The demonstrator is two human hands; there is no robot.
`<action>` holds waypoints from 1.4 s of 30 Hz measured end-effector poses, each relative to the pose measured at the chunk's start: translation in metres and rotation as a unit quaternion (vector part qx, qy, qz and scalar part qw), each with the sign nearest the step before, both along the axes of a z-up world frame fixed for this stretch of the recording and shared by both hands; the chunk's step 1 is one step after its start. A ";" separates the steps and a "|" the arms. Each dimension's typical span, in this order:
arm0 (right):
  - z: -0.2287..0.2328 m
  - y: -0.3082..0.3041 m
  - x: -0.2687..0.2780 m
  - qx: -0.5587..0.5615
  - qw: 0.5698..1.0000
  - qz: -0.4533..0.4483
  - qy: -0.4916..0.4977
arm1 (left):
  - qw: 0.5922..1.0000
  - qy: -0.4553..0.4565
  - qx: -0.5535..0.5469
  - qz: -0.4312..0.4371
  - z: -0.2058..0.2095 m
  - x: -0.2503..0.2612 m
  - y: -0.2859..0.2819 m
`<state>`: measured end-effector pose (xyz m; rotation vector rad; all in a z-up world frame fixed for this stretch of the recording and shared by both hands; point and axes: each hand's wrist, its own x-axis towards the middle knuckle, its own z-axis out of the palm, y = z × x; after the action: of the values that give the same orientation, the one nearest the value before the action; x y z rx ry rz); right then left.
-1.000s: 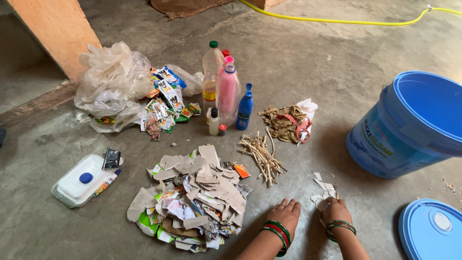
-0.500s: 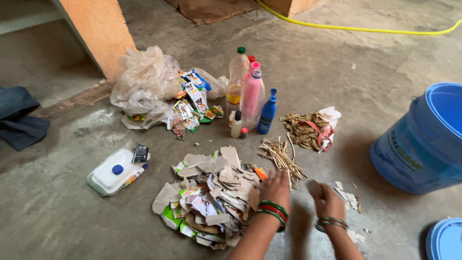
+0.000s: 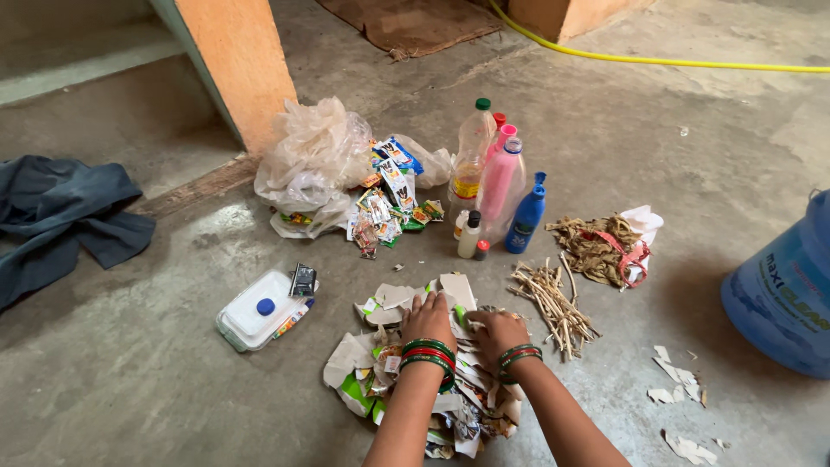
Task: The person sorts mixed waste on a concrete floor, separating cardboard pieces, plastic wrappers, and small sticks into piles. They then place the sorted cardboard and wrappers into a plastic bag and gather the sticks into a separate bag.
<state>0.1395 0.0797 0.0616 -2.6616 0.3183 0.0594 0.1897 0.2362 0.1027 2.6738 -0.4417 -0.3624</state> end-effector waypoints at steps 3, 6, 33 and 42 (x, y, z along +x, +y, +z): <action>0.002 0.000 -0.010 0.000 1.000 0.018 0.016 | 1.000 0.006 -0.004 -0.006 0.002 -0.001 -0.004; -0.001 -0.009 -0.019 0.001 1.000 0.003 0.010 | 1.000 0.004 -0.008 -0.015 0.003 -0.002 -0.013; -0.088 -0.286 -0.182 -0.200 0.941 -0.226 0.154 | 0.900 0.107 -0.129 -0.402 -0.095 -0.174 -0.188; -0.069 -0.282 -0.196 -0.171 0.957 -0.199 0.126 | 0.908 0.145 -0.110 -0.377 -0.085 -0.169 -0.189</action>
<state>-0.0562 -0.2020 -0.0076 -2.8695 1.0252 0.2352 0.0208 0.0473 0.0175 2.0804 -1.3241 -0.8522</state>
